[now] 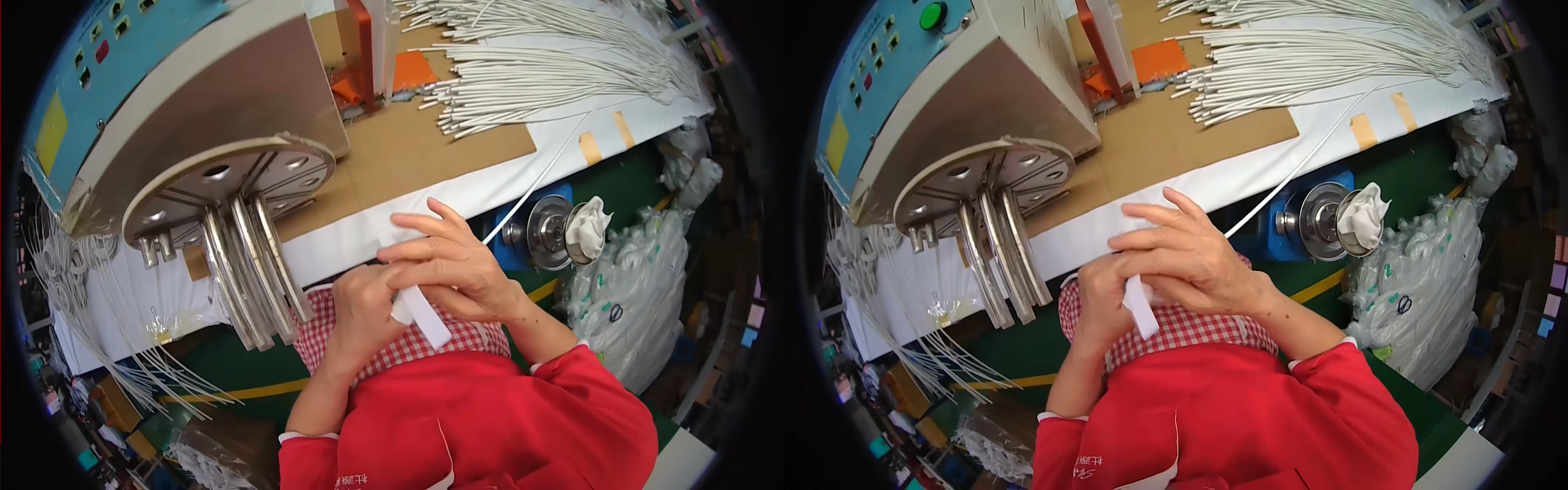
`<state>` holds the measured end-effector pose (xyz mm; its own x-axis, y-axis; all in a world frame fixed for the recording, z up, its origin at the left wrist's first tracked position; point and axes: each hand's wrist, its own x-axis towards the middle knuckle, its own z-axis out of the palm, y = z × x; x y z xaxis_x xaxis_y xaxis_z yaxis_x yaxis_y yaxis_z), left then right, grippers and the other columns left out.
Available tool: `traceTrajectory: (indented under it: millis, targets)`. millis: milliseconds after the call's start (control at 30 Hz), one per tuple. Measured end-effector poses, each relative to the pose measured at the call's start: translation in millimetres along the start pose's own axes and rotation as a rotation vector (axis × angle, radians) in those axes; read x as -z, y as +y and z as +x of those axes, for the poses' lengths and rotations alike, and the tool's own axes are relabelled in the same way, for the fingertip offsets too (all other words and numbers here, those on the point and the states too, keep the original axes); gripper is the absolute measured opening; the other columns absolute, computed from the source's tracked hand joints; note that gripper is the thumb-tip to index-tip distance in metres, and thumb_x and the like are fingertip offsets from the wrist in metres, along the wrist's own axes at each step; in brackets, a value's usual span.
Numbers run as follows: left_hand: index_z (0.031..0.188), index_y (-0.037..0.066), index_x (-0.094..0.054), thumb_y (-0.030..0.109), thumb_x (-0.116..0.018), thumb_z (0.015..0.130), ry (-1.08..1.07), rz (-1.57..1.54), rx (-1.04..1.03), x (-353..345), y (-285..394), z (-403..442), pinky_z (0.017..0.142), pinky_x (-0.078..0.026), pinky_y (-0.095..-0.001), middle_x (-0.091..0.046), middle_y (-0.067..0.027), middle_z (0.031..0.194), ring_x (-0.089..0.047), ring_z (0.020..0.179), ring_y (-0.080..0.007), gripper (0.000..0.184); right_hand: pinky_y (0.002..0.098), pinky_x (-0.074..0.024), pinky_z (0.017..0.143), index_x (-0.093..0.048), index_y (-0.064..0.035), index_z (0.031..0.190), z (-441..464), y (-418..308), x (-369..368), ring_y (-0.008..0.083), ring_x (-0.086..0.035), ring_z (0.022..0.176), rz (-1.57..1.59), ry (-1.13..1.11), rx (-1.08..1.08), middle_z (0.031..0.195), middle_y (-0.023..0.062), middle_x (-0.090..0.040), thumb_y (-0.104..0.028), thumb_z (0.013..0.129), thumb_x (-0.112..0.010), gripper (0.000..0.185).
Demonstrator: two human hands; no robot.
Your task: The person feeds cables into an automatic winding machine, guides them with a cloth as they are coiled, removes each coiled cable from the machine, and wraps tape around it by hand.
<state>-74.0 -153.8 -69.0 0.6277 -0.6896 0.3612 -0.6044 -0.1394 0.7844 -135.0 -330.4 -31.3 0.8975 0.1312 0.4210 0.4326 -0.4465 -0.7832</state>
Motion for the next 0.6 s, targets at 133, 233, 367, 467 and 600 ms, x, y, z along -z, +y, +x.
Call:
traceTrajectory:
  millis: [133,233,367,467,600]
  targets:
    - [0.122,0.01,-0.063,0.013,-0.064,0.085,-0.03,0.025,0.378,11,10,14,0.054,-0.046,-0.0304,-0.061,-0.0066,0.064,-0.058,0.054,-0.0196,0.037,0.036,-0.0504,0.078,-0.062,-0.0008,0.099,-27,-18,-10,0.0241,-0.064,0.075,0.652,0.295,-0.076,0.083,0.0105,-0.065,0.003,0.085,-0.055,0.016]
    - [0.124,0.004,-0.06,0.014,-0.058,0.092,0.254,-0.247,0.411,14,8,22,0.055,-0.039,-0.0233,-0.055,0.0021,0.068,-0.048,0.058,-0.0078,0.034,0.0264,-0.0474,0.056,-0.06,0.0006,0.102,-48,-33,-25,0.0154,-0.057,0.059,0.526,0.198,-0.197,0.074,0.0074,-0.061,-0.003,0.092,-0.054,0.012]
    - [0.127,-0.002,-0.056,0.016,-0.053,0.096,0.411,-0.46,0.392,11,9,25,0.058,-0.033,-0.018,-0.05,0.0062,0.073,-0.04,0.063,-0.0005,0.036,0.0195,-0.0422,0.049,-0.059,0.0018,0.106,-71,-34,-67,0.0062,-0.052,0.054,0.945,0.189,-0.943,0.075,0.004,-0.062,-0.01,0.098,-0.052,0.016]
    - [0.133,-0.004,-0.049,0.02,-0.049,0.098,0.401,-0.483,0.363,8,15,17,0.058,-0.034,-0.0175,-0.053,0.0044,0.073,-0.042,0.063,0.0001,0.042,0.0172,-0.0406,0.05,-0.058,0.0018,0.111,-47,-38,-72,0.0035,-0.051,0.057,1.108,0.395,-0.921,0.074,0.0023,-0.061,-0.01,0.101,-0.047,0.019]
    - [0.136,-0.006,-0.044,0.03,-0.049,0.096,0.464,-0.519,0.488,-6,41,21,0.058,-0.04,-0.0171,-0.059,-0.0004,0.072,-0.052,0.063,-0.0031,0.054,0.0166,-0.0413,0.054,-0.057,0.0007,0.123,-22,-40,-79,0.0023,-0.052,0.059,1.22,0.486,-0.705,0.078,0.002,-0.063,-0.009,0.101,-0.046,0.026]
